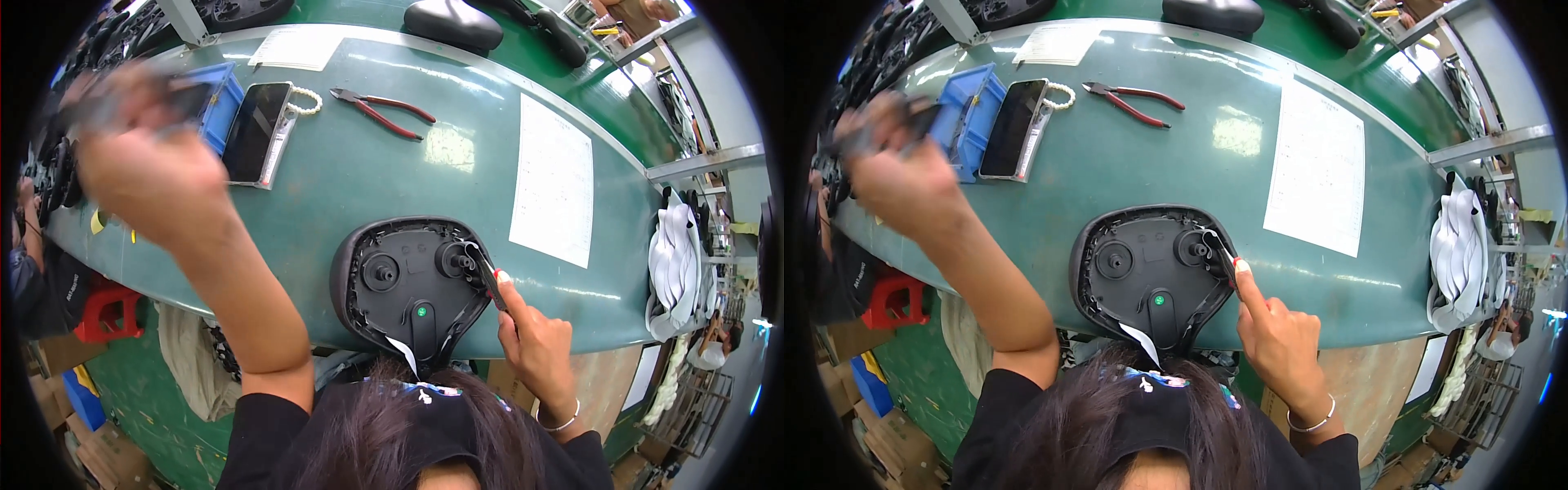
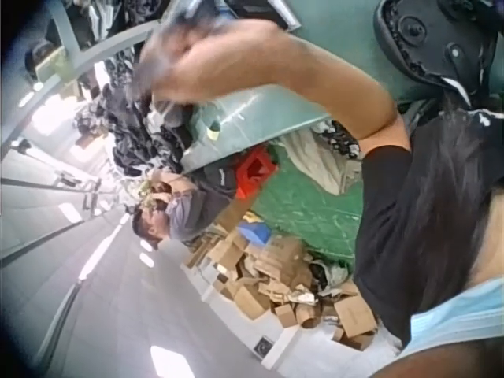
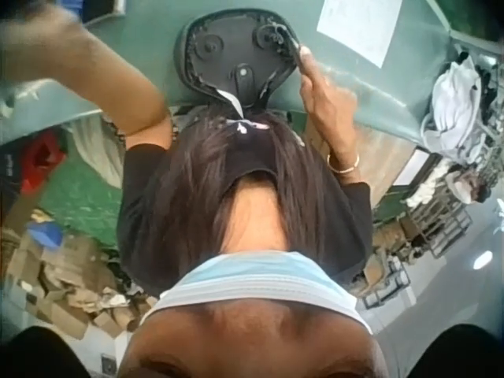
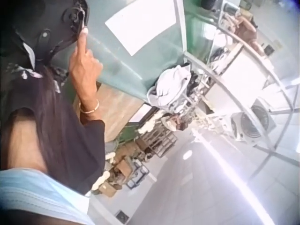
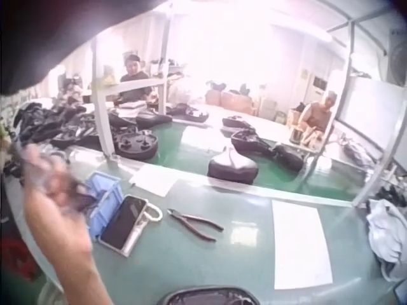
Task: Trimming excess material from bicycle seats using a utility knife.
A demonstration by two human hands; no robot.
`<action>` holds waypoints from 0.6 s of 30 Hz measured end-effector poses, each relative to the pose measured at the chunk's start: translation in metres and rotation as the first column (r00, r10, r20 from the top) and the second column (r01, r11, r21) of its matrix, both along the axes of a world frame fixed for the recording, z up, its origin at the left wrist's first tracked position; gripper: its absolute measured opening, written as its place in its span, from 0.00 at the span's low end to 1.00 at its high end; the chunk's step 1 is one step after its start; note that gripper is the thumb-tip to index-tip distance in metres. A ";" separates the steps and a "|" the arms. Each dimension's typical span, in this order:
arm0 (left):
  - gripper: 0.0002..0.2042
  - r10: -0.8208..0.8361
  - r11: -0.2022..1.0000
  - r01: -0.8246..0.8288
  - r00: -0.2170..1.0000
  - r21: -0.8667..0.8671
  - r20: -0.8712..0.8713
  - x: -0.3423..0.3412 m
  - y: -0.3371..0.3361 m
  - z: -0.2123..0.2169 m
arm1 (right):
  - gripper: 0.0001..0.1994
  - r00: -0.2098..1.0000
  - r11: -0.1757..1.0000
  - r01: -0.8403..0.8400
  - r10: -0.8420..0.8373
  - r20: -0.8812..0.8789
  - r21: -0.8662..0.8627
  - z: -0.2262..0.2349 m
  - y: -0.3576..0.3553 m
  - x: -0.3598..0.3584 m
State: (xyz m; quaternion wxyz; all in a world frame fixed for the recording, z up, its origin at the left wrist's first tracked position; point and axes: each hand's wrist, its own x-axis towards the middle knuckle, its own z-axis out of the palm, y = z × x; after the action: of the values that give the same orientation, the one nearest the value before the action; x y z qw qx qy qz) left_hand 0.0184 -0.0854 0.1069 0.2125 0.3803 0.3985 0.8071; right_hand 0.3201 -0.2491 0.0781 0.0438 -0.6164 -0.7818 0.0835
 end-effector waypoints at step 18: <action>0.26 -0.513 0.668 0.459 0.854 -0.586 0.084 0.063 -0.104 -0.096 | 0.33 0.995 0.986 -0.101 0.103 -0.012 0.135 -0.065 0.032 0.011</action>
State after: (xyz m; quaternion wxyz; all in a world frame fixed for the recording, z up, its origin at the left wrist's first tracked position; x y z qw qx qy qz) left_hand 0.0810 -0.1894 0.0105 0.5087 0.4229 0.5204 0.5400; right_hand 0.3310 -0.2169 0.0128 0.0884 -0.5704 -0.8157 0.0387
